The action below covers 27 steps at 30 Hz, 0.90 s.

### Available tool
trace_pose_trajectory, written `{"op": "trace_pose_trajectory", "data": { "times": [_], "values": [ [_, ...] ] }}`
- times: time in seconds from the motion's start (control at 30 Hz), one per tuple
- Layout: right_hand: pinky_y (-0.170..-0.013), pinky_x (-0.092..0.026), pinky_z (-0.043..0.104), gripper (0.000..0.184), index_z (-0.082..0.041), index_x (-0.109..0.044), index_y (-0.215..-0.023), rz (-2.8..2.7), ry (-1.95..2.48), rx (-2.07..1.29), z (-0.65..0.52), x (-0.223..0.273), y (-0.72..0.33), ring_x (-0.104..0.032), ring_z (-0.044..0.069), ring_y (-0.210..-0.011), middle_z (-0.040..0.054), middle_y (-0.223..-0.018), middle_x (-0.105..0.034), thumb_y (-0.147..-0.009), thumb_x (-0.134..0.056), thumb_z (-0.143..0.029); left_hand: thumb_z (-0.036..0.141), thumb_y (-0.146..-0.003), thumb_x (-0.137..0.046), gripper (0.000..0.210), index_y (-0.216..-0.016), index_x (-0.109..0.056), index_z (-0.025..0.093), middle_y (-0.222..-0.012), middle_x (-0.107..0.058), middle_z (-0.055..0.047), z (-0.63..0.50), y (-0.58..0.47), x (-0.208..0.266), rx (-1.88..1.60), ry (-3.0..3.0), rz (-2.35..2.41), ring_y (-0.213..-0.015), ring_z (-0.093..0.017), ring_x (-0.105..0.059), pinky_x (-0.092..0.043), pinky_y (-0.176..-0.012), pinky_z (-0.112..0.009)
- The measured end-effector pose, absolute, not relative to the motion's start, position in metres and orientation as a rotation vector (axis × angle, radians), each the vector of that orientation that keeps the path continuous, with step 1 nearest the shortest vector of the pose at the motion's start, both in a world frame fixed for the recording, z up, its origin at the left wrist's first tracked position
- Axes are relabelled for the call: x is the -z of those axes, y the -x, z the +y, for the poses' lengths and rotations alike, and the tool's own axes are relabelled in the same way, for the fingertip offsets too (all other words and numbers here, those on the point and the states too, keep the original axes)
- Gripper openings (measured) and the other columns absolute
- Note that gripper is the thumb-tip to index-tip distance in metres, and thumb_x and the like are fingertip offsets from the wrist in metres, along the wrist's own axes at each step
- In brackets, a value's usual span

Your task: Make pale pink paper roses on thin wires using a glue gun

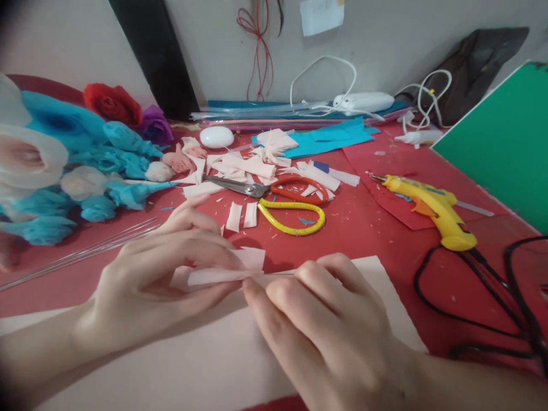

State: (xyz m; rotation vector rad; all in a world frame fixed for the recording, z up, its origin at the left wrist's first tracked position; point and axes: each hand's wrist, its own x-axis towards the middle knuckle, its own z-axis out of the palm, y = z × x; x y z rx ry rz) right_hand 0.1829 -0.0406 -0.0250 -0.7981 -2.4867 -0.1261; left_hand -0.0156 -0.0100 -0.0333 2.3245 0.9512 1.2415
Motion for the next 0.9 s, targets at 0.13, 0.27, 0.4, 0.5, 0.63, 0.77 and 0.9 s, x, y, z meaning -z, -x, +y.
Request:
{"op": "trace_pose_trajectory", "data": {
  "times": [0.13,0.27,0.4,0.5,0.63,0.77,0.9],
  "values": [
    [-0.06,-0.035,0.032,0.02,-0.006,-0.061,-0.103,-2.489,0.801,0.113,-0.0411,0.0234,-0.1827,-0.052,0.014,-0.068,0.004,-0.078,-0.062,-0.089,-0.046,-0.007,0.013,-0.07,-0.067,0.006,-0.072,-0.063,0.016,-0.062,-0.065,-0.001,-0.0091,0.0156,0.0341,-1.271,-2.329,0.919,-0.063,-0.014,-0.054,-0.037,-0.1,-0.048],
    [-0.062,-0.035,0.032,0.021,-0.006,-0.061,-0.104,-2.486,0.812,0.124,-0.0419,0.022,-0.1845,-0.051,0.014,-0.069,0.0041,-0.081,-0.062,-0.09,-0.046,-0.008,0.012,-0.069,-0.067,0.009,-0.072,-0.061,0.017,-0.062,-0.064,0.001,-0.0076,0.0151,0.0348,-1.282,-2.358,0.907,-0.062,-0.013,-0.054,-0.04,-0.098,-0.048],
    [-0.063,-0.036,0.032,0.02,-0.007,-0.062,-0.099,-2.468,0.836,0.084,-0.0426,0.0249,-0.1844,-0.05,0.014,-0.07,0.0041,-0.079,-0.06,-0.089,-0.046,-0.007,0.01,-0.068,-0.069,0.01,-0.071,-0.062,0.015,-0.059,-0.064,0.0,-0.0081,0.0153,0.0348,-1.304,-2.41,0.887,-0.062,-0.013,-0.054,-0.042,-0.094,-0.048],
    [-0.063,-0.036,0.032,0.018,-0.01,-0.061,-0.096,-2.403,0.89,0.045,-0.0413,0.027,-0.1824,-0.048,0.014,-0.068,0.003,-0.076,-0.059,-0.086,-0.048,-0.005,0.011,-0.068,-0.071,0.01,-0.073,-0.062,0.015,-0.058,-0.065,0.0,-0.0094,0.0152,0.0349,-1.277,-2.445,0.872,-0.062,-0.014,-0.055,-0.042,-0.095,-0.048],
    [-0.065,-0.036,0.032,0.018,-0.012,-0.06,-0.093,-2.411,0.915,0.037,-0.0381,0.025,-0.1801,-0.049,0.014,-0.069,0.0027,-0.076,-0.059,-0.085,-0.047,-0.004,0.014,-0.069,-0.07,0.009,-0.074,-0.062,0.017,-0.055,-0.065,0.001,-0.0091,0.0151,0.0336,-1.261,-2.449,0.878,-0.06,-0.013,-0.055,-0.043,-0.094,-0.046],
    [-0.065,-0.035,0.031,0.018,-0.013,-0.06,-0.092,-2.417,0.919,0.051,-0.0377,0.0228,-0.1803,-0.048,0.015,-0.07,0.0028,-0.075,-0.058,-0.084,-0.046,-0.004,0.012,-0.071,-0.068,0.008,-0.074,-0.062,0.016,-0.058,-0.067,-0.001,-0.0075,0.0164,0.0323,-1.24,-2.452,0.858,-0.059,-0.013,-0.055,-0.044,-0.093,-0.046],
    [-0.066,-0.035,0.031,0.016,-0.013,-0.058,-0.091,-2.432,0.91,0.049,-0.0382,0.0249,-0.18,-0.046,0.015,-0.07,0.0033,-0.075,-0.057,-0.085,-0.046,-0.004,0.008,-0.068,-0.068,0.013,-0.076,-0.063,0.016,-0.063,-0.068,0.0,-0.0079,0.0172,0.0331,-1.233,-2.462,0.837,-0.063,-0.014,-0.055,-0.043,-0.094,-0.045]
  ]
}}
